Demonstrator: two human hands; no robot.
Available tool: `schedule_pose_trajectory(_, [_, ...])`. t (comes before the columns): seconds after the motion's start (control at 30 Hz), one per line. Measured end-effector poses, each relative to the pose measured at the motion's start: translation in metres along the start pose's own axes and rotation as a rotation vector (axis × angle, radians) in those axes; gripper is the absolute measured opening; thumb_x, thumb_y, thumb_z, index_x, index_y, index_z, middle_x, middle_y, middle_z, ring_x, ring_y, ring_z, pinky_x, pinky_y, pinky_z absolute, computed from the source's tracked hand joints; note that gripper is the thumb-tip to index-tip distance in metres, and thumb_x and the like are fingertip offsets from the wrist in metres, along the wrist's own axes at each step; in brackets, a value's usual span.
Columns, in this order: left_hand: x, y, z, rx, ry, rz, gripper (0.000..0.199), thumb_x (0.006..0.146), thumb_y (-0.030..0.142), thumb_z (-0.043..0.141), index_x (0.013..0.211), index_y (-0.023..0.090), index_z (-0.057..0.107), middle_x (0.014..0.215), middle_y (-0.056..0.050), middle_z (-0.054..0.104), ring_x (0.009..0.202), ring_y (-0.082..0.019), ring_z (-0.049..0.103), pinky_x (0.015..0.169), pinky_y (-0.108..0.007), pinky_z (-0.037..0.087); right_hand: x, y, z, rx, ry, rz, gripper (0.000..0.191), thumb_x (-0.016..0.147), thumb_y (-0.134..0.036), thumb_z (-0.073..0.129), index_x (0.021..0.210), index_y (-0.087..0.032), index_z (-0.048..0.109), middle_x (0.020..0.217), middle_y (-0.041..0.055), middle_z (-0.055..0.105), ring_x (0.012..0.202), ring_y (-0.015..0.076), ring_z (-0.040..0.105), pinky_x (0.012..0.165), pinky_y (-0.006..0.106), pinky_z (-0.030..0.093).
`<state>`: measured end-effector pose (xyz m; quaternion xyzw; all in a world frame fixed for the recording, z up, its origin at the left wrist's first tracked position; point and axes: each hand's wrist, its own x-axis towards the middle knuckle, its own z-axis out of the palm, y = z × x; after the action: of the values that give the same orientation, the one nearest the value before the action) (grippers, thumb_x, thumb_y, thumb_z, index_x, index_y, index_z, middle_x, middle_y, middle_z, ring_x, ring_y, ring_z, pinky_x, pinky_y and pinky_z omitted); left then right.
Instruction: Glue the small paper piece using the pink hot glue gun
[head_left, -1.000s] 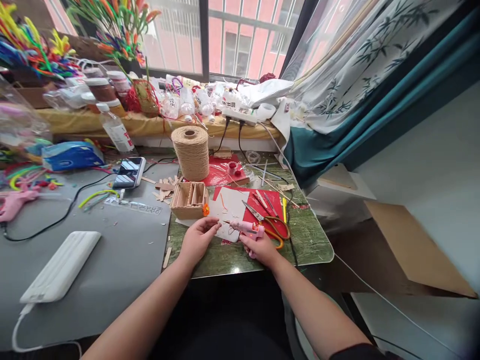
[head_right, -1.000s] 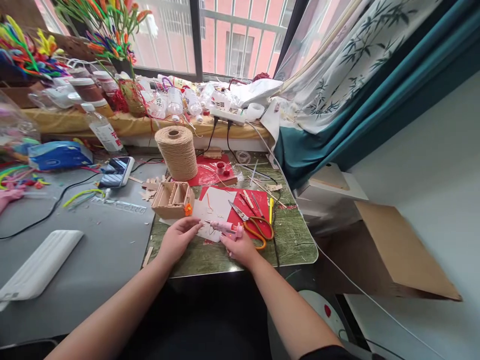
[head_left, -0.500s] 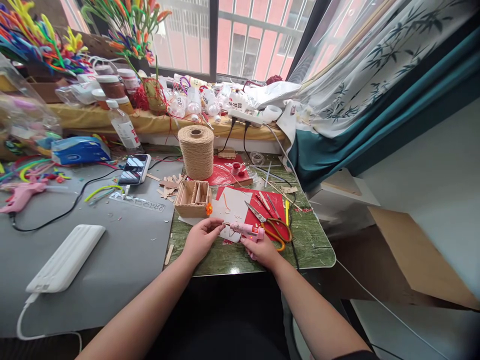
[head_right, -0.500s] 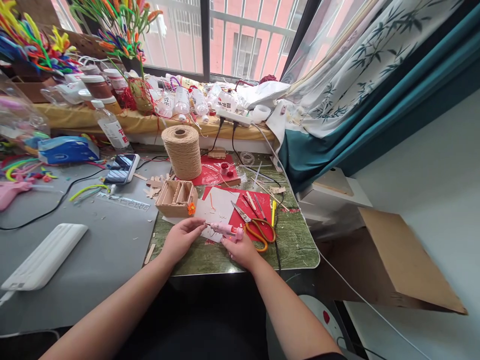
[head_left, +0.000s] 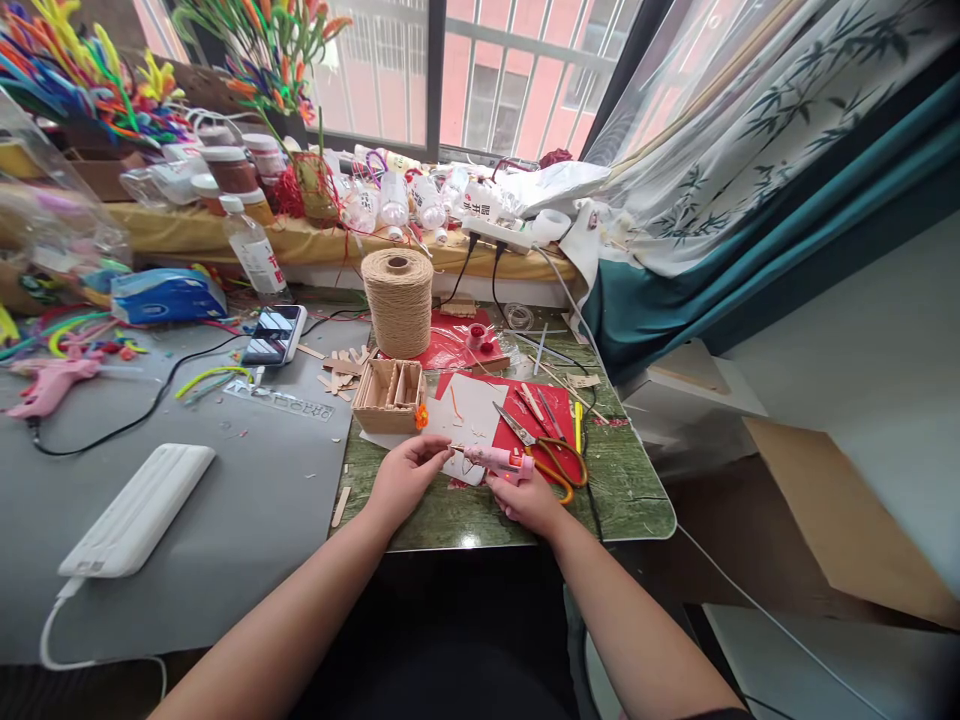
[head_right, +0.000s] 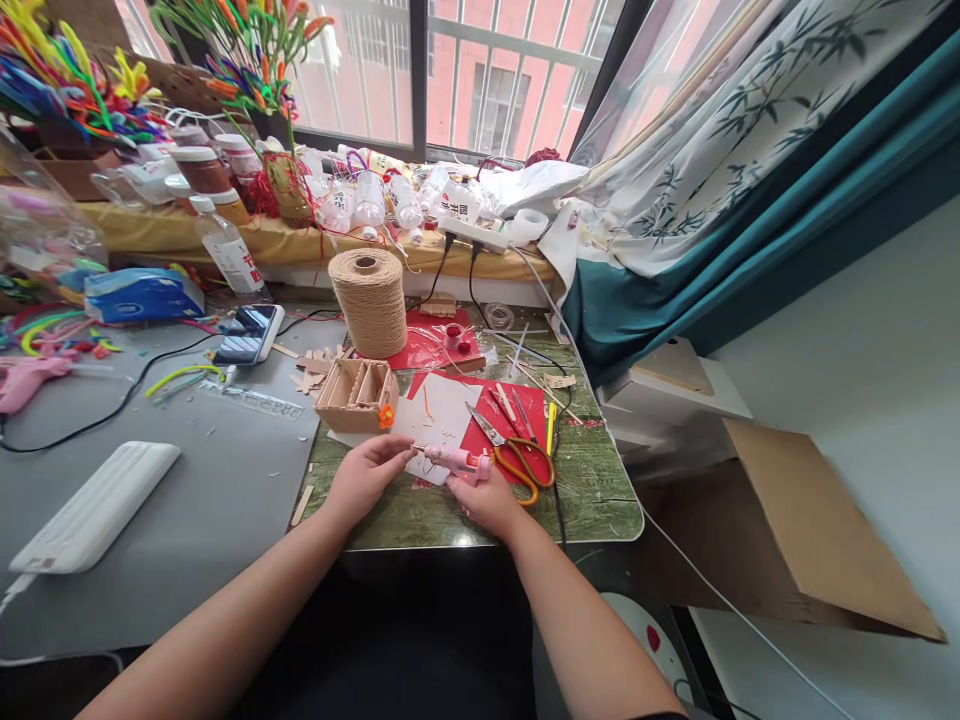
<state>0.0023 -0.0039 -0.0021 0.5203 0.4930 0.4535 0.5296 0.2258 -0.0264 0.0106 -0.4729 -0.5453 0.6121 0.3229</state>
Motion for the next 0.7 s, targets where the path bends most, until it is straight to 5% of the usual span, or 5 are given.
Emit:
schedule_pose_trajectory(0.37, [-0.001, 0.005, 0.000, 0.028, 0.086, 0.017, 0.035, 0.083, 0.047, 0.071, 0.106, 0.020, 0.072, 0.102, -0.007, 0.075, 0.094, -0.023, 0.069, 0.086, -0.036, 0.054, -0.004, -0.005, 0.001, 0.047, -0.036, -0.034, 0.057, 0.088, -0.041, 0.065, 0.139, -0.018, 0.056, 0.061, -0.0033, 0.052, 0.045, 0.0067, 0.038, 0.039, 0.019, 0.031])
schedule_pose_trajectory(0.7, [-0.001, 0.008, 0.000, 0.019, 0.153, -0.007, 0.038, 0.082, 0.048, 0.072, 0.108, 0.020, 0.070, 0.106, -0.008, 0.074, 0.096, -0.023, 0.069, 0.088, -0.036, 0.054, -0.001, 0.018, -0.002, 0.194, 0.089, -0.082, 0.047, 0.086, -0.042, 0.070, 0.127, -0.020, 0.063, 0.053, -0.0053, 0.048, 0.040, 0.0082, 0.037, 0.036, 0.020, 0.030])
